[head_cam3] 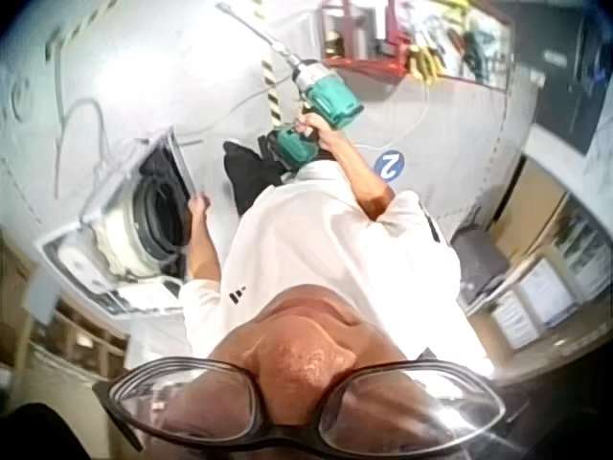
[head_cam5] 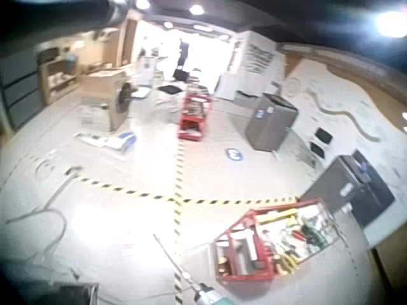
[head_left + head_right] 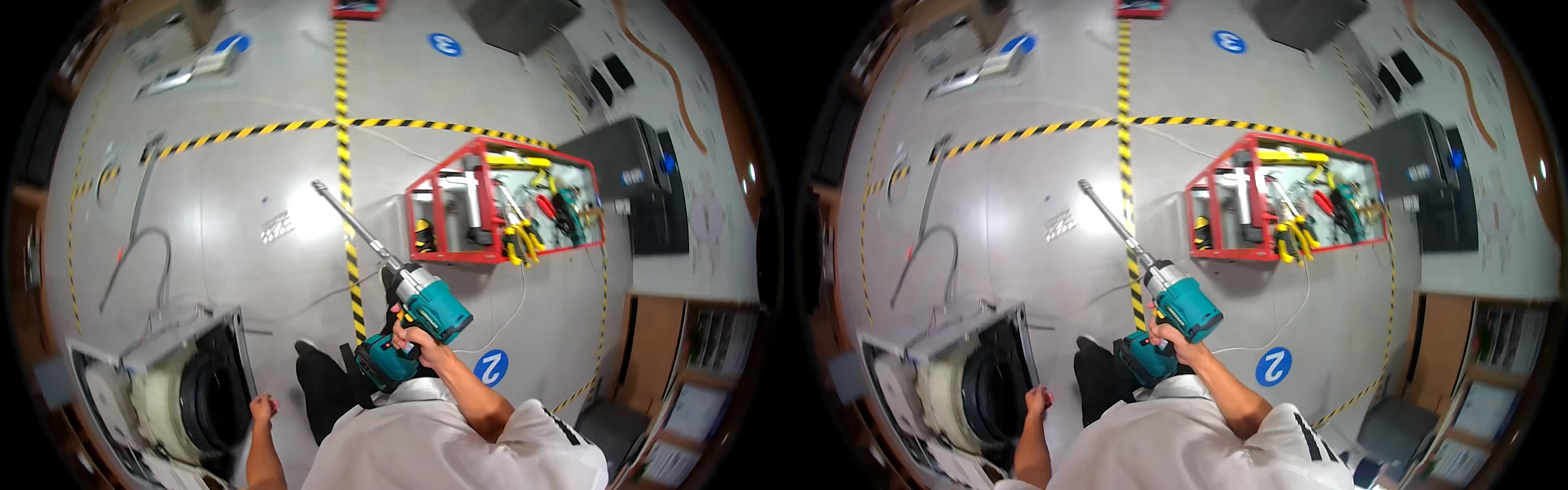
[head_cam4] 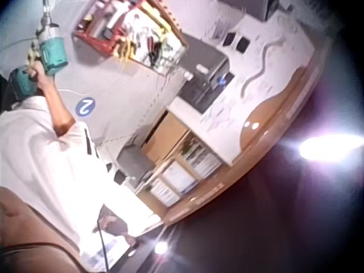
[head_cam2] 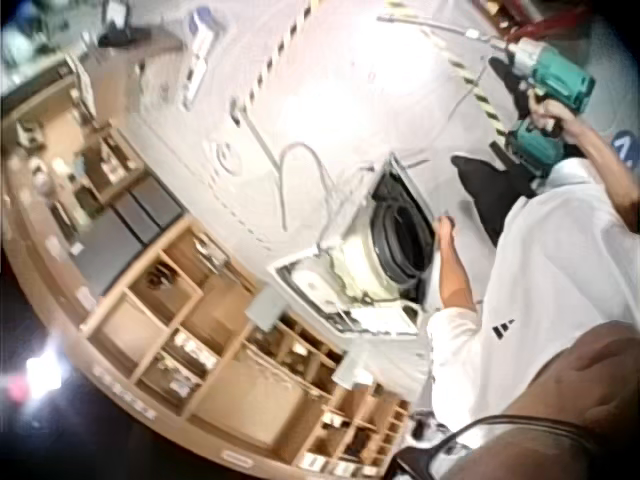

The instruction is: The person uses a power driver to unscrew fasteners from the internal components of a washing machine, then sets the tool on a mobile cart and points at internal wires and connectors by hand.

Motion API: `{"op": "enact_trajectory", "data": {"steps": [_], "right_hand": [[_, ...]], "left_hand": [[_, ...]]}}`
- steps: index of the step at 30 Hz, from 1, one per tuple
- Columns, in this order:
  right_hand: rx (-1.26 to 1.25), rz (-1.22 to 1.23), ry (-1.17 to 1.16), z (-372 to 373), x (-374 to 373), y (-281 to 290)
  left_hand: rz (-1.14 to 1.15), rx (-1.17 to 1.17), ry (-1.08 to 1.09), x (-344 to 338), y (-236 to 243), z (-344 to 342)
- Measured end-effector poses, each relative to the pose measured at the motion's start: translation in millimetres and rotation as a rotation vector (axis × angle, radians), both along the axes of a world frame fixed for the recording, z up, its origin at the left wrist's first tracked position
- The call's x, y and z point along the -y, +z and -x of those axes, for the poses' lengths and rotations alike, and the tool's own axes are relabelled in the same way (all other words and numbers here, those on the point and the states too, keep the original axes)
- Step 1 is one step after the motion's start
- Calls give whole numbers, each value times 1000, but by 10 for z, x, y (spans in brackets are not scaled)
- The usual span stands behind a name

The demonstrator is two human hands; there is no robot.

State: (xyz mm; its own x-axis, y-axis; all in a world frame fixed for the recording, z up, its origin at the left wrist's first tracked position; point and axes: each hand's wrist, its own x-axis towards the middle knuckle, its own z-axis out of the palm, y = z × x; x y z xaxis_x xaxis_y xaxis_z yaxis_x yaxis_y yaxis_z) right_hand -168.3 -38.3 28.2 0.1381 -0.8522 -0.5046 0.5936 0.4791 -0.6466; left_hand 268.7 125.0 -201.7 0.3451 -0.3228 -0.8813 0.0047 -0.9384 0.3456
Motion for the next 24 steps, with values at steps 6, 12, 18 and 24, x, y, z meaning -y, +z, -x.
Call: {"op": "enact_trajectory", "data": {"steps": [6,12,18,24], "right_hand": [[-36,68,-162,1509,172,379],[99,124,-473,2845,284,358],[324,97,-670,3806,530,140],[464,110,-716,4328,555,-181]], "left_hand": [[-12,-129,-85,1162,573,1414],[368,-199,-574,2275,1288,3038],[362,-151,-556,2279,1338,3021],[-71,12,-278,1184,1114,2375]]}}
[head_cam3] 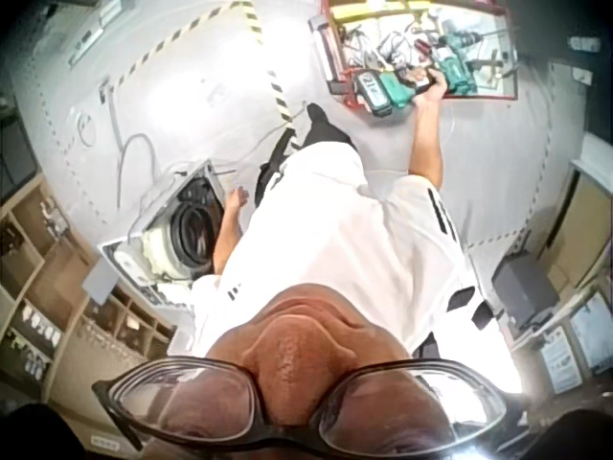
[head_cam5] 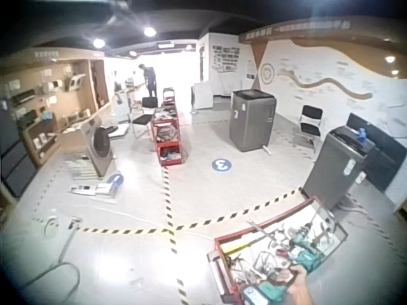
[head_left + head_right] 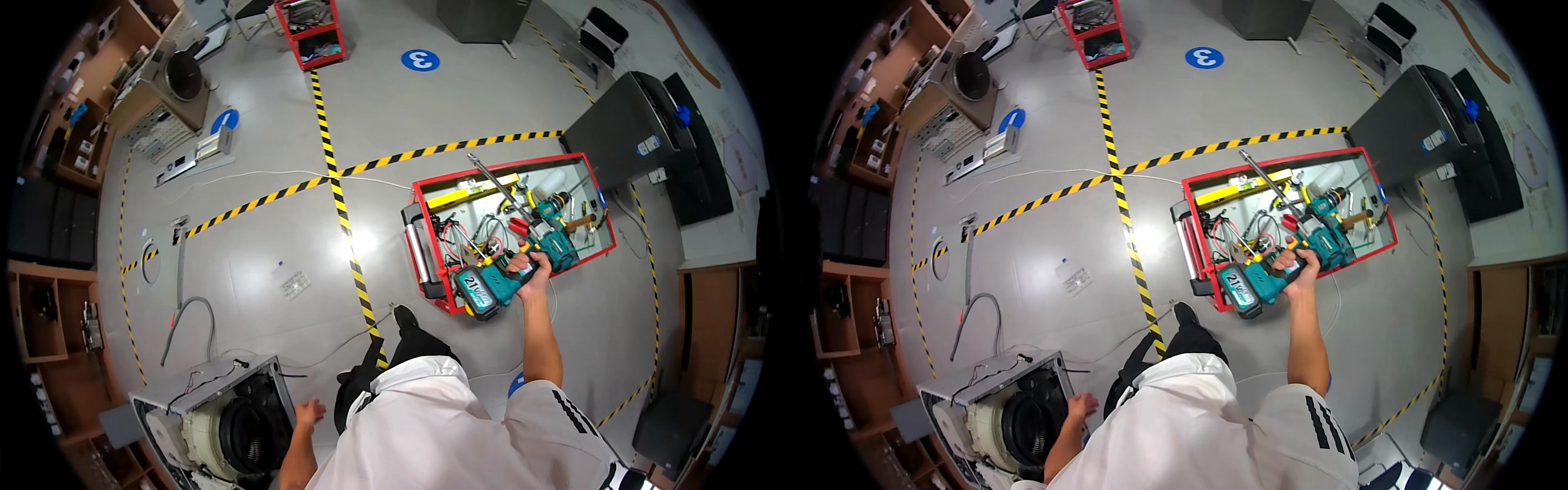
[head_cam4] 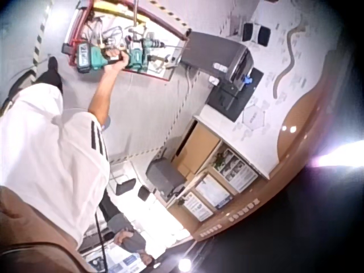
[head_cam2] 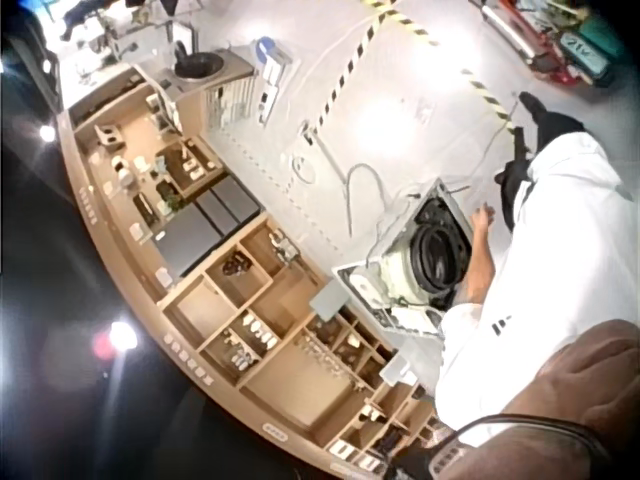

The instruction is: The person uses a power driver to unscrew fasteners from the internal components of a washing machine, then sets the tool on a mobile cart and points at internal wires and connectors by hand.

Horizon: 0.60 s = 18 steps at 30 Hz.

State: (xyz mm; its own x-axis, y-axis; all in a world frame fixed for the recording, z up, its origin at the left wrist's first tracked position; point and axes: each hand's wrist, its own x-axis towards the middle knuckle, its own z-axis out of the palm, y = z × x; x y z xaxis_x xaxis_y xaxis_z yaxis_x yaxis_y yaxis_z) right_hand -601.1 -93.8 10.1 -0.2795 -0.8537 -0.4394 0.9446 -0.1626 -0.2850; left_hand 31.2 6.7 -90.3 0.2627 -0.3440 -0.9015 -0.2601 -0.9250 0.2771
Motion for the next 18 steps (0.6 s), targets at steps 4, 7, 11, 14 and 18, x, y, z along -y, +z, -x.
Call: {"op": "enact_trajectory", "data": {"steps": [4,7,11,14,18], "right_hand": [[56,-16,23,228,77,-132],[2,-86,67,411,81,-181],[-11,-186,119,543,134,-241],[-105,-264,130,623,152,-312],[-343,-337,117,677,153,-328]], "left_hand": [[-106,-26,117,-484,126,-26],[-39,-66,154,-505,104,73],[86,-70,168,-330,59,323],[197,-130,132,-134,82,485],[246,-122,77,19,34,583]]}}
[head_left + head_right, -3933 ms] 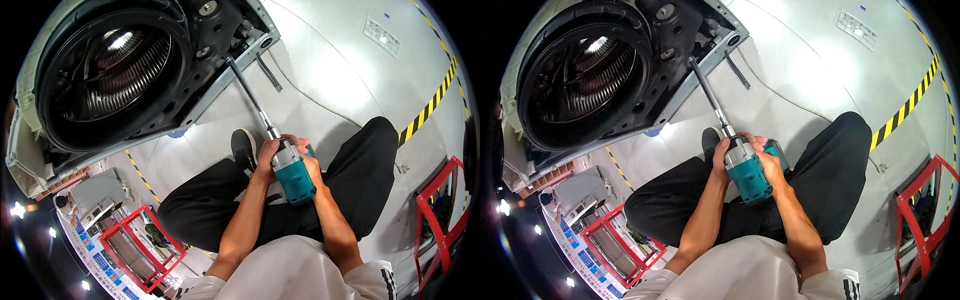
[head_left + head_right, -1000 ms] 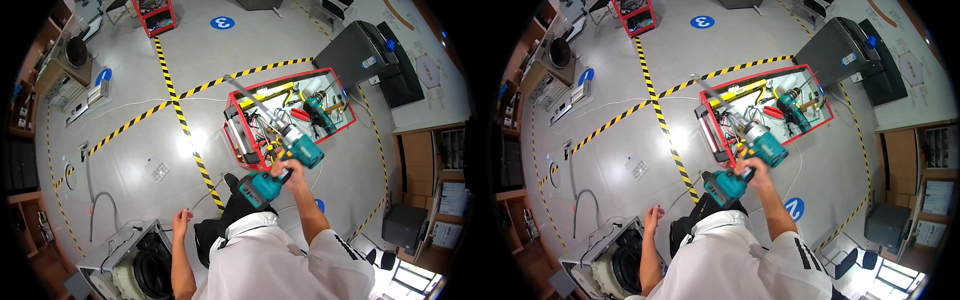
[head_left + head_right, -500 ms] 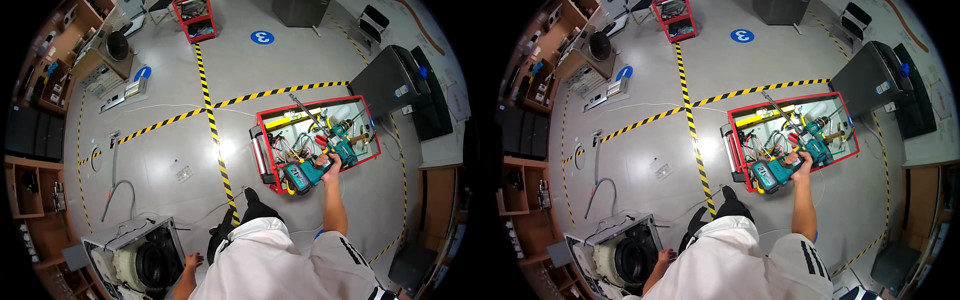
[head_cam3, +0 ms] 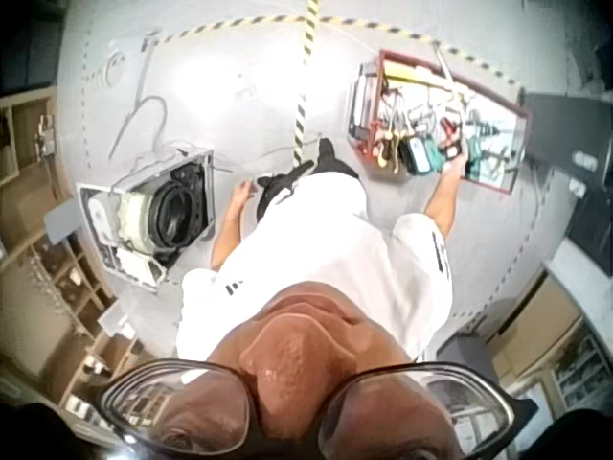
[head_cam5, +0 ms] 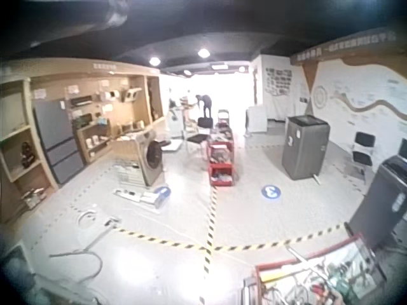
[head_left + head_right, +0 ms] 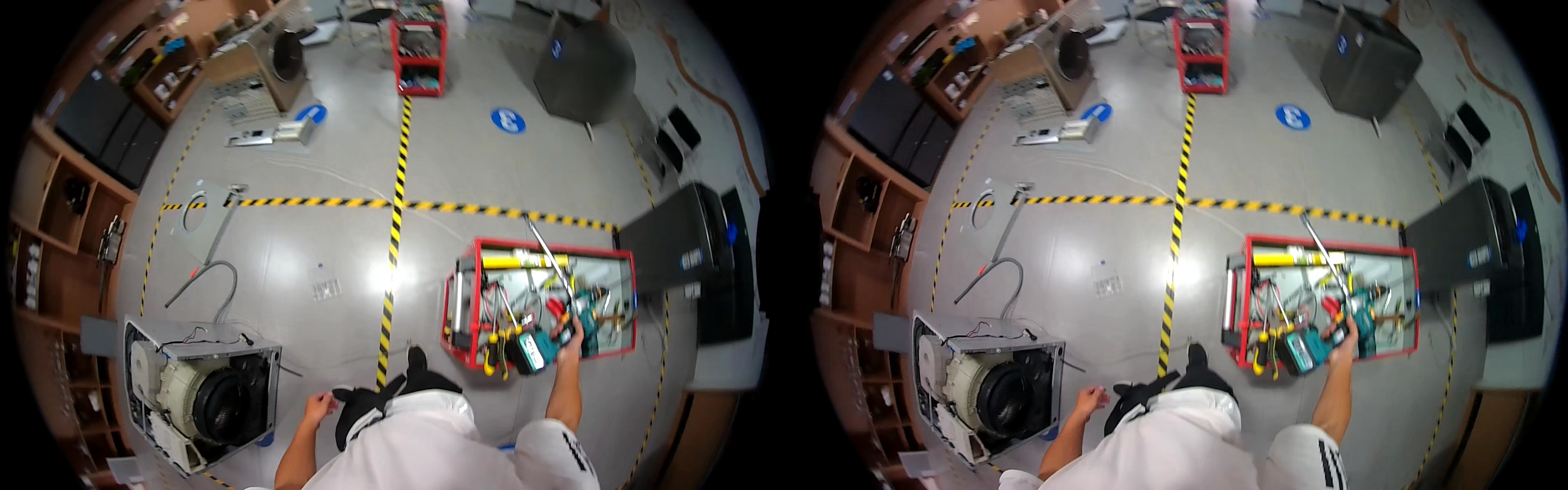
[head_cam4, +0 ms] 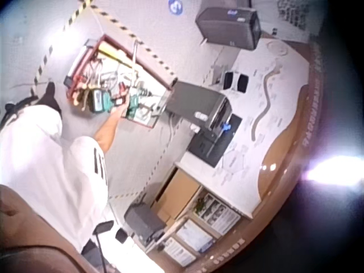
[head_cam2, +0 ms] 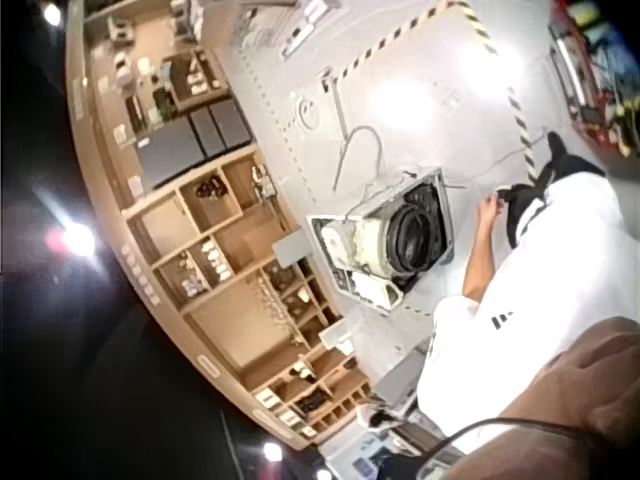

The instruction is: The person uses a power driver to unscrew fasteners from the internal components of a washing machine, then sets the tool on a mobile cart and points at internal wires and connectors by hand.

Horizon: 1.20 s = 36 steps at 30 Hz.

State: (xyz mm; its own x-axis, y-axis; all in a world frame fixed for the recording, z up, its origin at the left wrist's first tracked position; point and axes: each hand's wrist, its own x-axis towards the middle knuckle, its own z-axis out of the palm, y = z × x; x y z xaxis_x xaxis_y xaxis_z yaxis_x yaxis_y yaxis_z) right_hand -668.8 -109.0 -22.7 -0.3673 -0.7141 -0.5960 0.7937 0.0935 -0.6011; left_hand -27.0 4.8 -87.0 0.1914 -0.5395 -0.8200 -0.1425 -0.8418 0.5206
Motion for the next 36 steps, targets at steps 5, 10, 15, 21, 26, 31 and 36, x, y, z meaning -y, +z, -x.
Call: {"op": "enact_trajectory", "data": {"steps": [5,10,15,21,26,31,36], "right_hand": [[-33,-118,-31,45,-14,-164],[58,-172,-23,74,-57,-243],[47,-181,-45,62,-42,-333],[-59,-323,10,91,-182,-469],[-13,-388,20,20,-77,-665],[66,-345,336,228,-137,-790],[-22,-478,359,260,-156,-693]], "left_hand": [[-55,5,39,-136,-44,37],[-158,17,98,-365,-120,24],[-170,-5,152,-569,-187,5],[-111,-9,99,-460,-212,194],[10,32,111,-578,-392,158],[174,103,-20,-510,-311,72],[61,67,309,-805,-285,134]]}}
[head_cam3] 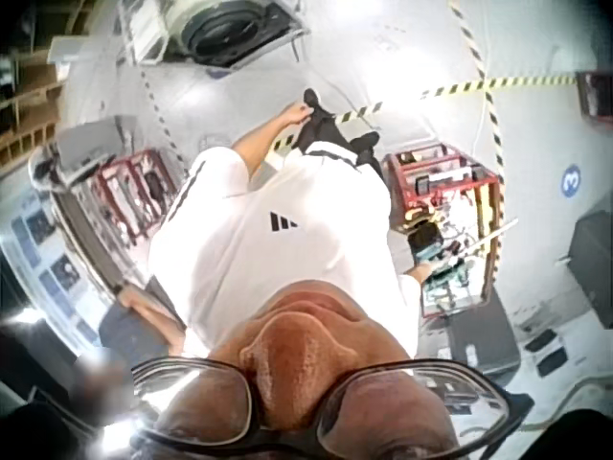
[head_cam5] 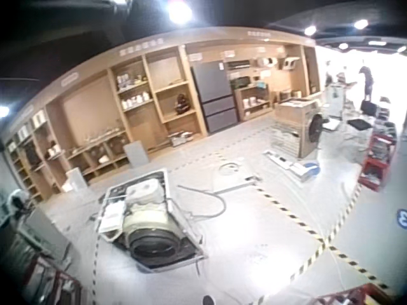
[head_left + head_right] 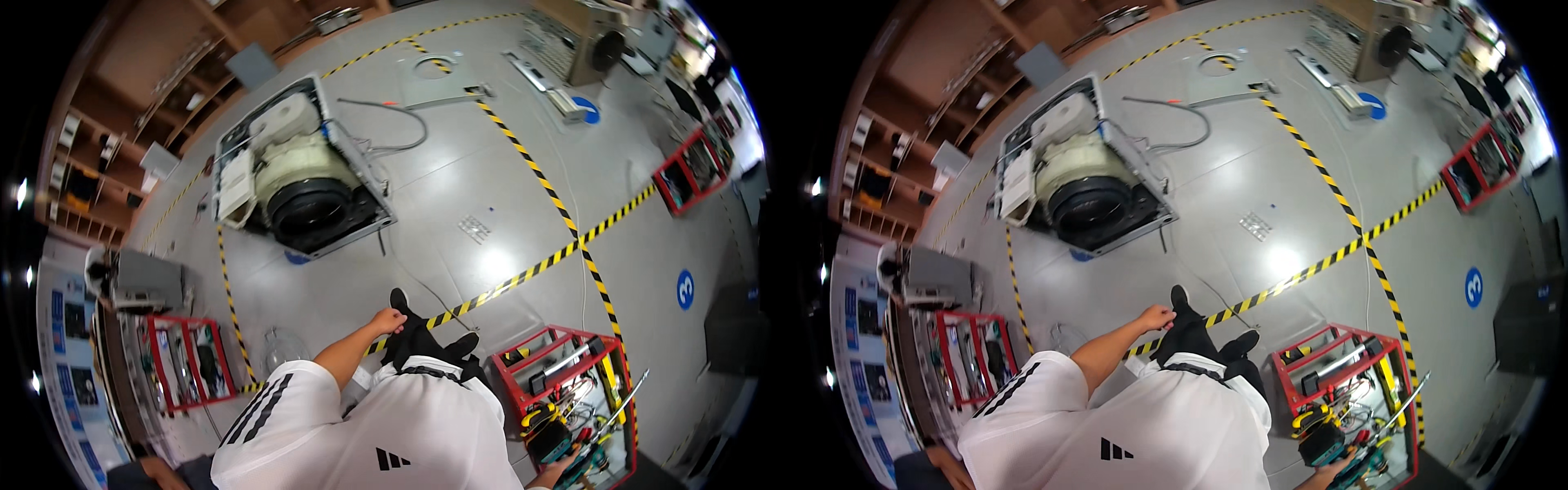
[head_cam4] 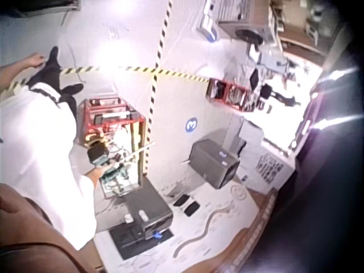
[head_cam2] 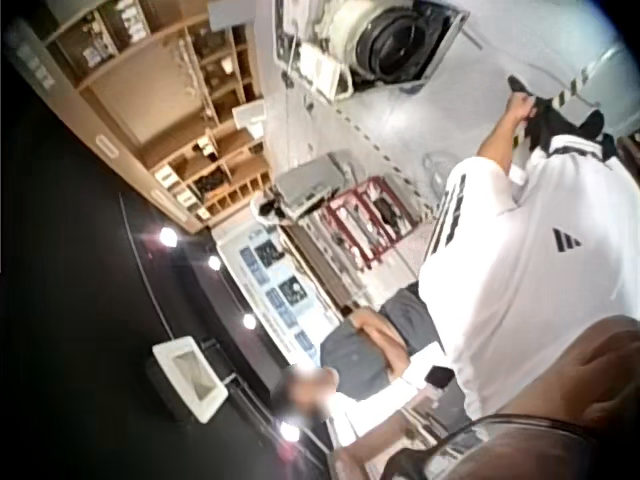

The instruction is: The person uses a power driver to unscrew fasteners from the internal components of a washing machine, then sets the tool on a mobile cart and points at internal wires and connectors by hand.

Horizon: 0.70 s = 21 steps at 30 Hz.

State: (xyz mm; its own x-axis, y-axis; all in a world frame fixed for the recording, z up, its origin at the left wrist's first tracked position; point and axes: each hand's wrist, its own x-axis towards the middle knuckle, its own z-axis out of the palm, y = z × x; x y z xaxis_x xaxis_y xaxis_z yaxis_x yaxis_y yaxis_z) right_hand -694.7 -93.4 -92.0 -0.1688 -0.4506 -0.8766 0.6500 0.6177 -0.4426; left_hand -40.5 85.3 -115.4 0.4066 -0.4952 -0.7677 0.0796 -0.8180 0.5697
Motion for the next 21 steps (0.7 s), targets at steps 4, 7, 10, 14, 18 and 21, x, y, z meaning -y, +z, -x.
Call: {"op": "enact_trajectory", "data": {"steps": [4,7,10,14,18,21], "right_hand": [[-196,4,231,-107,2,271],[-235,-196,233,-497,43,656],[-324,-192,326,-546,105,688],[-436,-184,443,-706,293,746],[-573,-132,606,-988,552,740],[-688,-64,752,-1302,785,712]], "left_hand": [[-39,-16,180,-303,-136,63],[-52,-29,312,-674,-243,150],[-45,-50,427,-915,-330,291],[-112,-67,522,-1160,-320,502],[-121,-70,572,-1395,-321,668],[-99,-104,664,-1526,-366,737]]}}
